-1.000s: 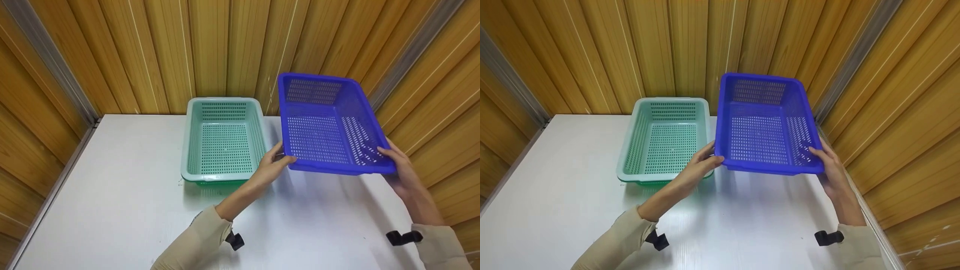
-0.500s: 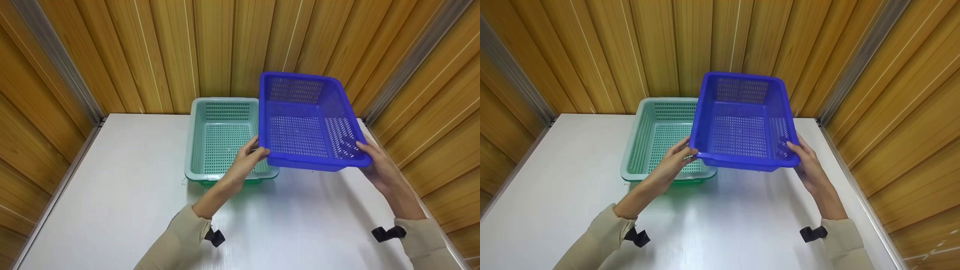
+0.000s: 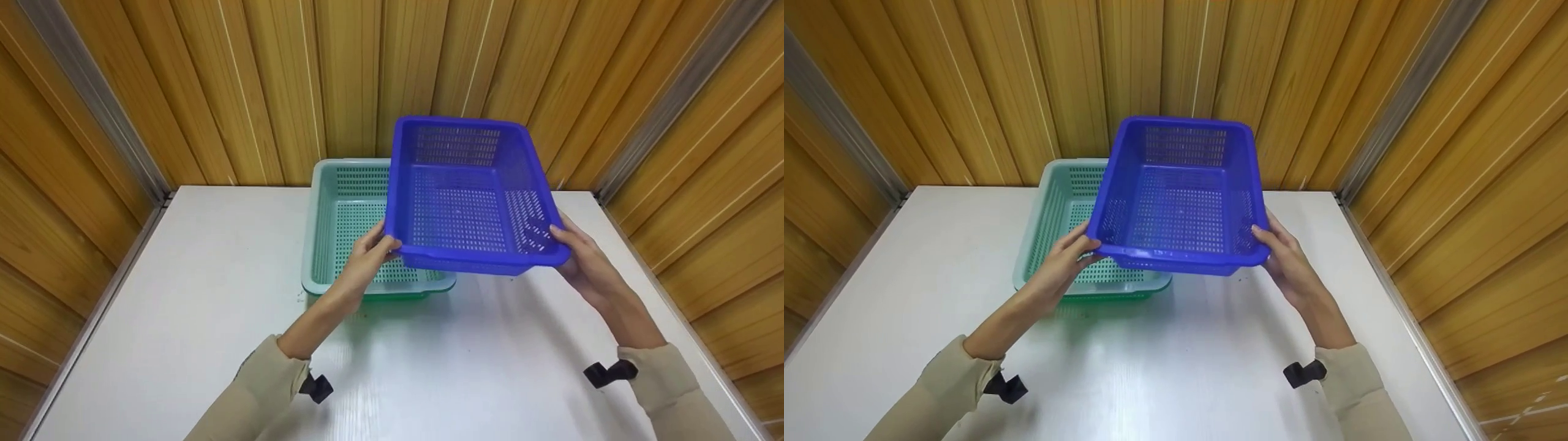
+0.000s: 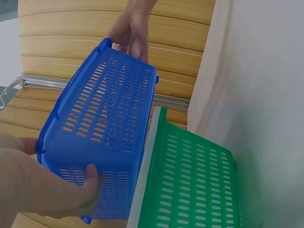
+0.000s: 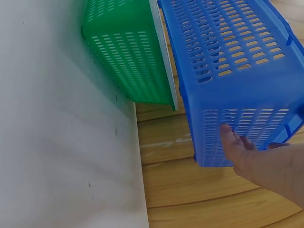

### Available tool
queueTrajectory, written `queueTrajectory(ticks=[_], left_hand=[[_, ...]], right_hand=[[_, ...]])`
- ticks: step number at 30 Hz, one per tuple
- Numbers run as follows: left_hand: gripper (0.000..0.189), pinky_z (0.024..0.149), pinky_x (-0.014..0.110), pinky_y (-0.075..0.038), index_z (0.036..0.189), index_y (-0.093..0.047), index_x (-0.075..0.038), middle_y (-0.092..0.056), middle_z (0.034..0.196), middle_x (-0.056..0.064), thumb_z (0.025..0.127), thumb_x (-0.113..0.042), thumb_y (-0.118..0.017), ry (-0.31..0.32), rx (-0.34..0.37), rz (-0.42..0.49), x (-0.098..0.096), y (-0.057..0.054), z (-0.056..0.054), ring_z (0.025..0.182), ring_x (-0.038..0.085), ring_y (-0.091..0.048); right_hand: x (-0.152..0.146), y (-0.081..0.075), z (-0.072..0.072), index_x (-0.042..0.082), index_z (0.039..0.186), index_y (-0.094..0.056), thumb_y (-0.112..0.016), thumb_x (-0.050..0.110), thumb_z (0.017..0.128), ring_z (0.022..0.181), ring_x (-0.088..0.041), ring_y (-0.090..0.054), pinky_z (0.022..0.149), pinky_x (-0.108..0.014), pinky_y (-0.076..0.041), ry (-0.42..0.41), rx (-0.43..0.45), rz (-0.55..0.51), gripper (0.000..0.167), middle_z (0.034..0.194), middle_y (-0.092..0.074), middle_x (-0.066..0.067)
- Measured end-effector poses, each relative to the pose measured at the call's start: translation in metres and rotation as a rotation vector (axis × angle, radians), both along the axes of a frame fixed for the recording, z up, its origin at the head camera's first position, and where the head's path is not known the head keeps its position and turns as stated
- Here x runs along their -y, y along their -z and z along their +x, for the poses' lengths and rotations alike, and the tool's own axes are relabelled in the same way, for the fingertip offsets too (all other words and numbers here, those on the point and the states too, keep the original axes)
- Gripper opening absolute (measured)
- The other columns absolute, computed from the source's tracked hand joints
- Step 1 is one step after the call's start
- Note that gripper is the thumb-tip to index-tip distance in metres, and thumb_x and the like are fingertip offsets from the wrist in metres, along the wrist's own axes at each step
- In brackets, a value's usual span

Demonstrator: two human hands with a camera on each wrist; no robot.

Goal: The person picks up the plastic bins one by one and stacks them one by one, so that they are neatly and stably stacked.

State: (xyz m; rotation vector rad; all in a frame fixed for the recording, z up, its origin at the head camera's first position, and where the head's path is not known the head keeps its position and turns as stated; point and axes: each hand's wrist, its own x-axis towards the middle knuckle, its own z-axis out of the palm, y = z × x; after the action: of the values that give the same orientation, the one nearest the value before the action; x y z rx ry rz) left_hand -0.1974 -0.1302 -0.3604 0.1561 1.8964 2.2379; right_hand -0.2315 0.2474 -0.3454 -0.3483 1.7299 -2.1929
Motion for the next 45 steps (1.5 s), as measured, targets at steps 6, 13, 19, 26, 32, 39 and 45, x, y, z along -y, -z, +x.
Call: queueTrajectory(ticks=[6, 13, 19, 26, 32, 39, 45], left_hand=[[0.066, 0.122, 0.050, -0.036, 0.162, -0.029, -0.020, -0.045, 0.159, 0.015, 0.099, -0.018, -0.047, -0.045, 0.006, -0.029, 0.019, -0.003, 0.003, 0.140, 0.034, -0.051], [0.068, 0.125, 0.056, -0.026, 0.164, -0.022, -0.026, -0.041, 0.161, 0.009, 0.101, -0.024, -0.048, -0.067, 0.014, -0.060, 0.040, -0.001, 0.010, 0.142, 0.031, -0.048], [0.068, 0.127, 0.060, -0.018, 0.164, -0.021, -0.031, -0.040, 0.162, 0.007, 0.103, -0.029, -0.052, -0.109, 0.043, -0.064, 0.057, 0.001, 0.011, 0.143, 0.031, -0.046], [0.071, 0.127, 0.050, -0.026, 0.165, -0.021, -0.024, -0.031, 0.167, 0.008, 0.100, -0.021, -0.052, -0.146, 0.046, -0.063, 0.071, 0.004, 0.015, 0.151, 0.030, -0.037], [0.072, 0.128, 0.050, -0.024, 0.164, -0.023, -0.023, -0.028, 0.169, 0.006, 0.099, -0.019, -0.052, -0.172, 0.050, -0.081, 0.085, 0.005, 0.015, 0.155, 0.028, -0.031], [0.070, 0.129, 0.048, -0.024, 0.164, -0.025, -0.020, -0.028, 0.169, 0.006, 0.099, -0.016, -0.052, -0.184, 0.060, -0.070, 0.098, 0.011, 0.019, 0.155, 0.027, -0.031], [0.072, 0.129, 0.047, -0.024, 0.164, -0.025, -0.019, -0.030, 0.168, 0.007, 0.098, -0.015, -0.053, -0.182, 0.078, -0.071, 0.103, 0.020, 0.021, 0.155, 0.027, -0.030]], right_hand=[[0.018, -0.001, -0.003, 0.012, 0.165, -0.013, -0.041, 0.018, 0.111, 0.112, -0.017, -0.067, 0.101, -0.027, -0.055, -0.019, 0.006, 0.001, 0.062, 0.138, -0.062, -0.007], [0.042, 0.000, -0.006, 0.012, 0.165, -0.012, -0.043, 0.019, 0.110, 0.120, -0.019, -0.062, 0.103, -0.028, -0.055, -0.028, 0.010, 0.040, 0.064, 0.141, -0.056, -0.004], [0.062, 0.002, -0.011, 0.014, 0.165, -0.014, -0.045, 0.020, 0.110, 0.128, -0.023, -0.056, 0.107, -0.030, -0.052, -0.038, 0.023, 0.043, 0.064, 0.155, -0.043, -0.013], [0.077, 0.006, -0.014, 0.014, 0.165, -0.015, -0.047, 0.019, 0.109, 0.135, -0.026, -0.054, 0.110, -0.032, -0.050, -0.055, 0.027, 0.046, 0.065, 0.160, -0.038, -0.016], [0.092, 0.012, -0.018, 0.013, 0.165, -0.015, -0.046, 0.016, 0.109, 0.142, -0.031, -0.049, 0.114, -0.034, -0.047, -0.094, 0.014, 0.029, 0.064, 0.165, -0.026, -0.022], [0.104, 0.021, -0.022, 0.014, 0.166, -0.013, -0.049, 0.017, 0.108, 0.151, -0.031, -0.037, 0.114, -0.030, -0.046, -0.102, 0.032, 0.063, 0.068, 0.169, -0.026, -0.013], [0.106, 0.034, -0.021, 0.013, 0.165, -0.013, -0.050, 0.017, 0.107, 0.157, -0.031, -0.024, 0.126, -0.046, -0.028, -0.116, -0.012, 0.138, 0.069, 0.171, -0.020, -0.010]])
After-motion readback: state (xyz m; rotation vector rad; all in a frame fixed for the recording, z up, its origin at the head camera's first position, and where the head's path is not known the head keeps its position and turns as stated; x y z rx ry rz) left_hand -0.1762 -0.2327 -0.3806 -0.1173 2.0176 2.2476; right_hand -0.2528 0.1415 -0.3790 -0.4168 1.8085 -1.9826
